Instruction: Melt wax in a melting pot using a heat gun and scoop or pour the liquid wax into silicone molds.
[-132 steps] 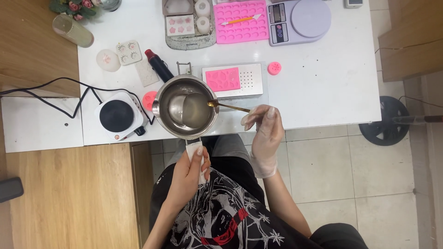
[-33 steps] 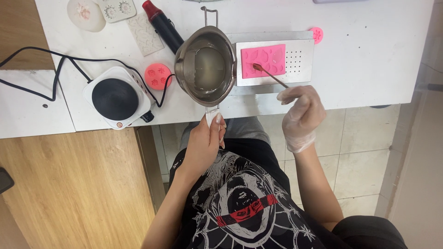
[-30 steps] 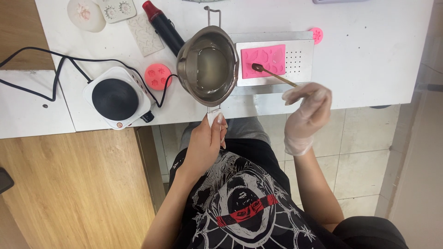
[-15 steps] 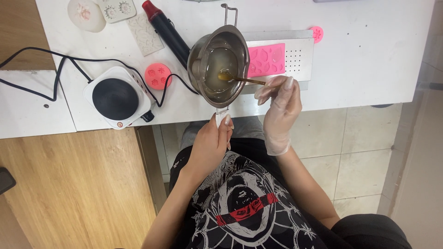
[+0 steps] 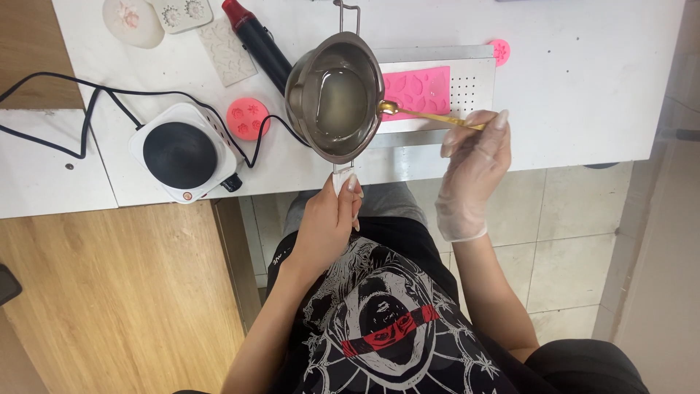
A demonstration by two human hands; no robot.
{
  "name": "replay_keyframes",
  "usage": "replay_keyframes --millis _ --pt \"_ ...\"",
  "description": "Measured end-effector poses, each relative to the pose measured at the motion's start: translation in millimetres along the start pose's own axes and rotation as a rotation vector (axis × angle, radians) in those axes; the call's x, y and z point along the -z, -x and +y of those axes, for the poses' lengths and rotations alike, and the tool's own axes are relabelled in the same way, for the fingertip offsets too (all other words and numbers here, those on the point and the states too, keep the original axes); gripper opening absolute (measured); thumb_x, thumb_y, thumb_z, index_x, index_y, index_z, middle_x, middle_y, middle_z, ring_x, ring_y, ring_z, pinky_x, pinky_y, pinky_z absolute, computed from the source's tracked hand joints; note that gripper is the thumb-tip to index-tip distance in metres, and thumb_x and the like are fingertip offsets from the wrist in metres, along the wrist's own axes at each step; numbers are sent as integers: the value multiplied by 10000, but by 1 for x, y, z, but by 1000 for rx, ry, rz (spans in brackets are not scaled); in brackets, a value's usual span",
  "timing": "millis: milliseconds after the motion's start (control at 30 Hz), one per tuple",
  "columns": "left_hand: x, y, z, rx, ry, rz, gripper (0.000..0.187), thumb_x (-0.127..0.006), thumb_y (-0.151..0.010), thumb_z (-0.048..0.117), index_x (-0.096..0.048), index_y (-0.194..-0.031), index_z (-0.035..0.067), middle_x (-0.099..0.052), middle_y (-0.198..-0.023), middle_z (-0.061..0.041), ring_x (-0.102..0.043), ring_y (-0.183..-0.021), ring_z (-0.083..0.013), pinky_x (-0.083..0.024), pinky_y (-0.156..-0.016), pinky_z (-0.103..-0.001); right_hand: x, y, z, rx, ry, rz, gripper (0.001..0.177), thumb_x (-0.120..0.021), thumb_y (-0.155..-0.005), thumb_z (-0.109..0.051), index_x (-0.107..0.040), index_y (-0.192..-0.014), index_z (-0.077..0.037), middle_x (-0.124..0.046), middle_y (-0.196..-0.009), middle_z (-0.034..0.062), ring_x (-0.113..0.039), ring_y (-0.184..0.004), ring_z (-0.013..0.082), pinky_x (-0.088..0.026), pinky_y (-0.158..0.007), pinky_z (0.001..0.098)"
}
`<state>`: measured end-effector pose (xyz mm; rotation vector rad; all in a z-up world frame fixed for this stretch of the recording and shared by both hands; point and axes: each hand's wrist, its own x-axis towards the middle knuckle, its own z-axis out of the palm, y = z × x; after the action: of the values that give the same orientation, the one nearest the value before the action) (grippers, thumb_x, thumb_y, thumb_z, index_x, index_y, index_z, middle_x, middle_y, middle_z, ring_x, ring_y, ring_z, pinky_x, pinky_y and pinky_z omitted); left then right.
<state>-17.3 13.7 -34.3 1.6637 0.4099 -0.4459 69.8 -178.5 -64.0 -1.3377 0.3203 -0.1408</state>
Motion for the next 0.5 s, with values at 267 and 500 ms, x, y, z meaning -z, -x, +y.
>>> replay_keyframes --millis 267,500 --pt "3 -1 -6 6 26 15 381 -380 -1094 330 -543 -981 5 -549 -658 -39 -560 -543 -137 -541 -555 -312 19 -11 10 78 60 29 380 -390 -1183 -367 -529 -1032 -48 -536 -758 73 -517 -660 153 -437 -625 294" --pt "3 -1 -9 11 11 34 399 -378 -1093 342 -549 -984 -2 -550 -643 -39 -569 -536 -134 -542 -549 -310 20 -3 11 283 265 -63 390 -341 -1219 -344 -496 -1052 -28 -552 -870 77 -584 -658 143 -463 -577 252"
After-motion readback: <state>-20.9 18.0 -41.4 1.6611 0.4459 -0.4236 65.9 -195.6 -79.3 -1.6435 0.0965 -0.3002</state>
